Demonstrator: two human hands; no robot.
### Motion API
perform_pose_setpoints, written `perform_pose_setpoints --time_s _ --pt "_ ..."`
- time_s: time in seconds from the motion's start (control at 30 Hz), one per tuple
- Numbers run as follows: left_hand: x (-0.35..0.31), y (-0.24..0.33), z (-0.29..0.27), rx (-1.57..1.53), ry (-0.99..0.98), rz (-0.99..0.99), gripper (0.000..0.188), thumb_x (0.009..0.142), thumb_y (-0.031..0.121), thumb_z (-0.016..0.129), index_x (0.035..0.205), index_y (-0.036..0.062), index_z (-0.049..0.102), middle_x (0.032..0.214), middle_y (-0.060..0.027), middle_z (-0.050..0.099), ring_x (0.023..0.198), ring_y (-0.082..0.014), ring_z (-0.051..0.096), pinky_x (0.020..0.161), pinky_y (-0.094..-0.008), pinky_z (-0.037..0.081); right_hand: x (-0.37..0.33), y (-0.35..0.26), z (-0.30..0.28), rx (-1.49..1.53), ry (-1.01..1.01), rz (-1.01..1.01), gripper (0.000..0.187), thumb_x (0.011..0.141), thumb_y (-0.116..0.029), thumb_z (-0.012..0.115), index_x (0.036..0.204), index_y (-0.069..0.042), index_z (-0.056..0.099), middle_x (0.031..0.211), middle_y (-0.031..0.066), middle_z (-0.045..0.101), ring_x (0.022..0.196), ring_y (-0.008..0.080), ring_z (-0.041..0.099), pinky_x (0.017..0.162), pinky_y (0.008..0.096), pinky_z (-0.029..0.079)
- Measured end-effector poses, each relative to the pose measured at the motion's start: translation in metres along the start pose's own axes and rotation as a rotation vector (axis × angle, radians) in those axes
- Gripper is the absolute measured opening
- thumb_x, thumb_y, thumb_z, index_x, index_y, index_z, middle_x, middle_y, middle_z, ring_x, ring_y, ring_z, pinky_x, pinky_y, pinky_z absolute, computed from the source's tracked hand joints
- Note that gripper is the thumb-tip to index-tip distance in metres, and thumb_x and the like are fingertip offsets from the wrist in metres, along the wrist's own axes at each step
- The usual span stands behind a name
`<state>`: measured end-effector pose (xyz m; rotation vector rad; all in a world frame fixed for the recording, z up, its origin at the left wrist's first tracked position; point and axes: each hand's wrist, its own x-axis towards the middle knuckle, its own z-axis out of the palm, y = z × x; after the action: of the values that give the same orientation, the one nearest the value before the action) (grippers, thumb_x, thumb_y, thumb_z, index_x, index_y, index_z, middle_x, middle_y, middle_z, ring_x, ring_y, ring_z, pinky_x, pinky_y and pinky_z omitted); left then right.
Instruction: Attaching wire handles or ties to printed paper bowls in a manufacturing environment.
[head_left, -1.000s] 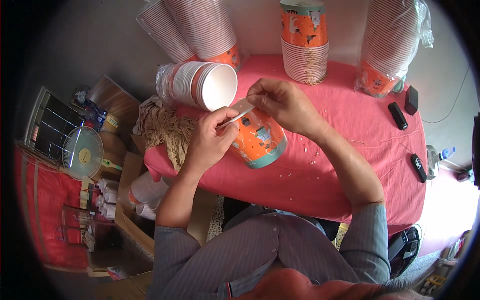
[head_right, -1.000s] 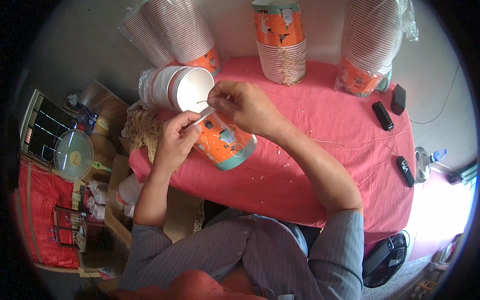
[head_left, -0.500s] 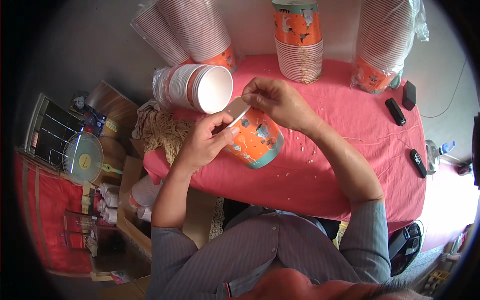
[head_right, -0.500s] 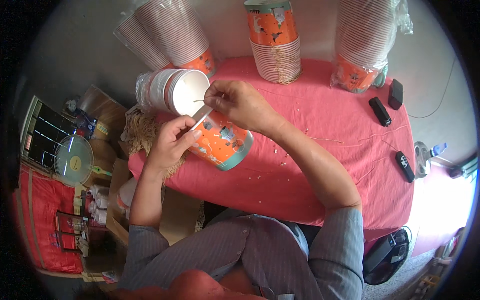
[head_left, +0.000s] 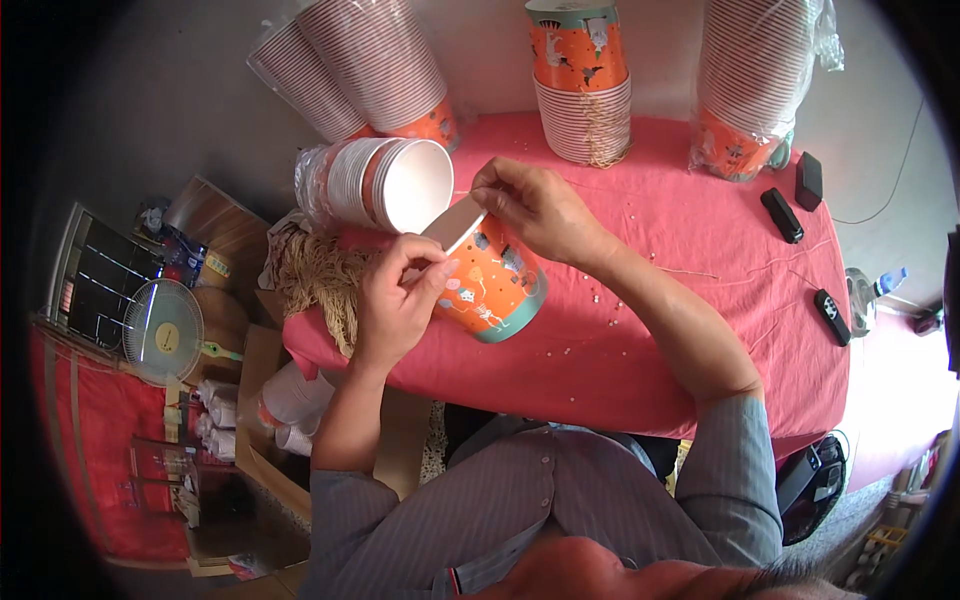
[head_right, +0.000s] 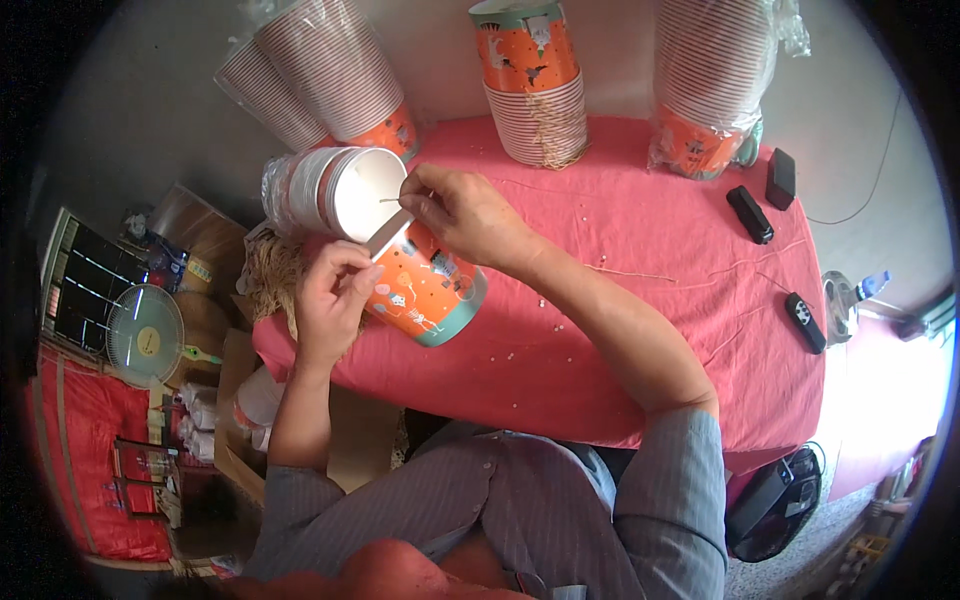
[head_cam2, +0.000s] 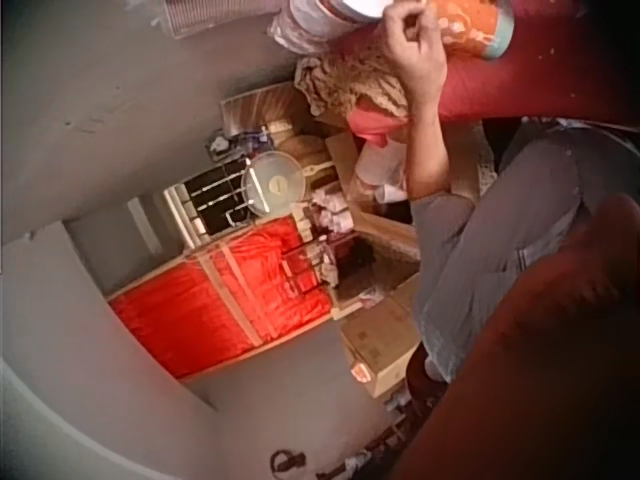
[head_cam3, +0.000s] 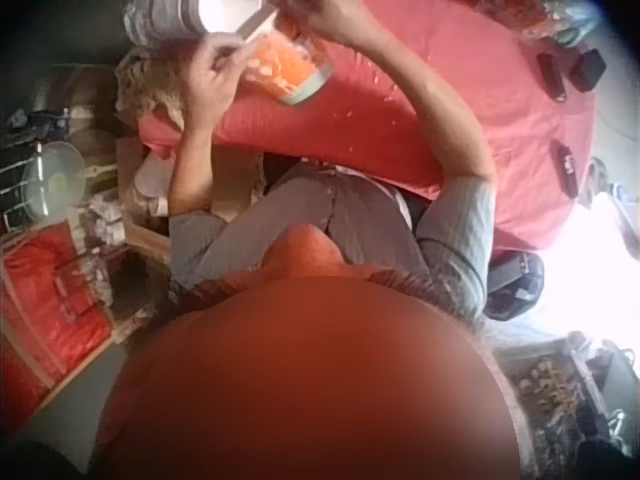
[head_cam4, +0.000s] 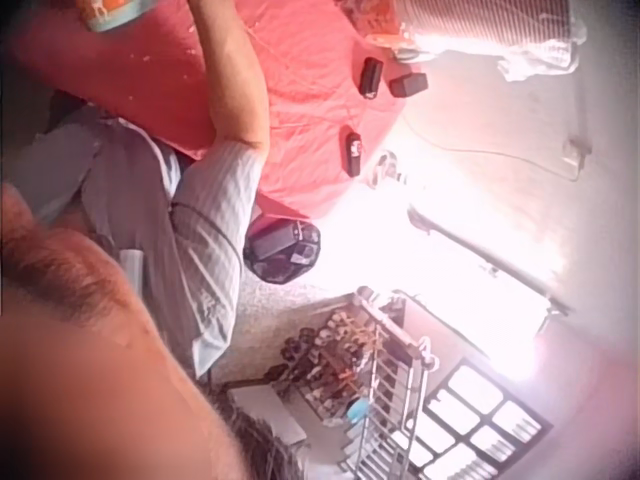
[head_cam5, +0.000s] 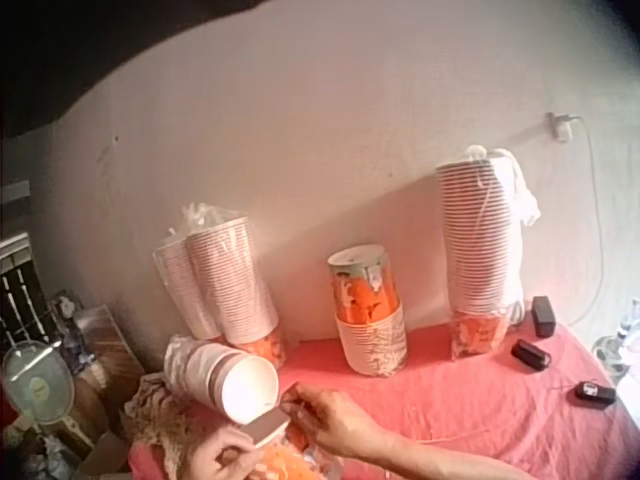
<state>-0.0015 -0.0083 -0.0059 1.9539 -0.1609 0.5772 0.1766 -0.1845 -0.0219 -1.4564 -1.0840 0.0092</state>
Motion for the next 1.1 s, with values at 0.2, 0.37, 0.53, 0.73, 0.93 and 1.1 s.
perform_pose_setpoints --time_s 0.2,0.37,0.53,0.73,0.93,1.1 --pt "0.0 0.007 0.005 0.401 -0.022 0.133 0.024 0.103 0.005 0.075 0.126 -0.0003 0.067 0.111 -0.0152 0.076 0.1 -0.0227 0.076 0.088 -0.0337 0.058 0.002 0.001 0.001 0.085 0.038 0.038 0.018 0.103 -0.013 0.071 0.115 0.001 0.071 0.097 0.0169 0.079 0.088 0.0248 0.079 0.083 0.0424 0.062" --pt "-0.002 -0.013 0.008 0.049 0.133 -0.117 0.017 0.11 0.008 0.069 0.12 -0.0034 0.062 0.104 -0.0104 0.079 0.097 -0.0099 0.072 0.086 -0.0277 0.057 -0.004 -0.021 -0.001 0.124 -0.102 0.088 0.012 0.103 -0.007 0.069 0.109 0.003 0.072 0.1 0.0102 0.078 0.095 0.0196 0.075 0.09 0.0386 0.062" --pt "-0.014 -0.018 0.007 0.092 0.146 -0.099 0.015 0.11 0.009 0.069 0.115 -0.0045 0.064 0.097 -0.0091 0.079 0.091 -0.0086 0.071 0.081 -0.0256 0.055 -0.009 -0.037 0.0 -0.027 -0.172 0.099 0.01 0.096 -0.002 0.073 0.105 0.003 0.073 0.101 0.0085 0.077 0.097 0.0149 0.071 0.09 0.0344 0.058" --pt "-0.02 -0.024 0.016 0.195 0.254 0.011 0.013 0.108 0.006 0.072 0.112 -0.0031 0.062 0.087 -0.0093 0.077 0.081 -0.0069 0.069 0.071 -0.026 0.054 -0.014 -0.041 0.009 -0.068 -0.117 -0.027 0.012 0.088 0.001 0.073 0.1 0.003 0.073 0.1 0.0116 0.077 0.094 0.0172 0.074 0.082 0.0354 0.06" --pt "-0.019 -0.017 0.022 0.317 0.318 0.044 0.013 0.104 0.003 0.075 0.11 -0.0002 0.064 0.083 -0.011 0.075 0.074 -0.0106 0.07 0.066 -0.0308 0.054 -0.014 -0.036 0.016 -0.128 -0.059 -0.095 0.015 0.085 -0.005 0.076 0.096 0.003 0.071 0.097 0.0175 0.074 0.087 0.0357 0.075 0.08 0.0446 0.06" --pt "-0.02 -0.029 0.022 0.358 0.343 0.089 0.016 0.1 0.004 0.078 0.109 0.0007 0.066 0.084 -0.013 0.073 0.072 -0.02 0.072 0.066 -0.0356 0.055 -0.013 -0.039 0.016 -0.185 -0.09 -0.081 0.012 0.086 0.003 0.072 0.098 0.004 0.071 0.102 0.0159 0.076 0.09 0.0266 0.077 0.075 0.0387 0.061"
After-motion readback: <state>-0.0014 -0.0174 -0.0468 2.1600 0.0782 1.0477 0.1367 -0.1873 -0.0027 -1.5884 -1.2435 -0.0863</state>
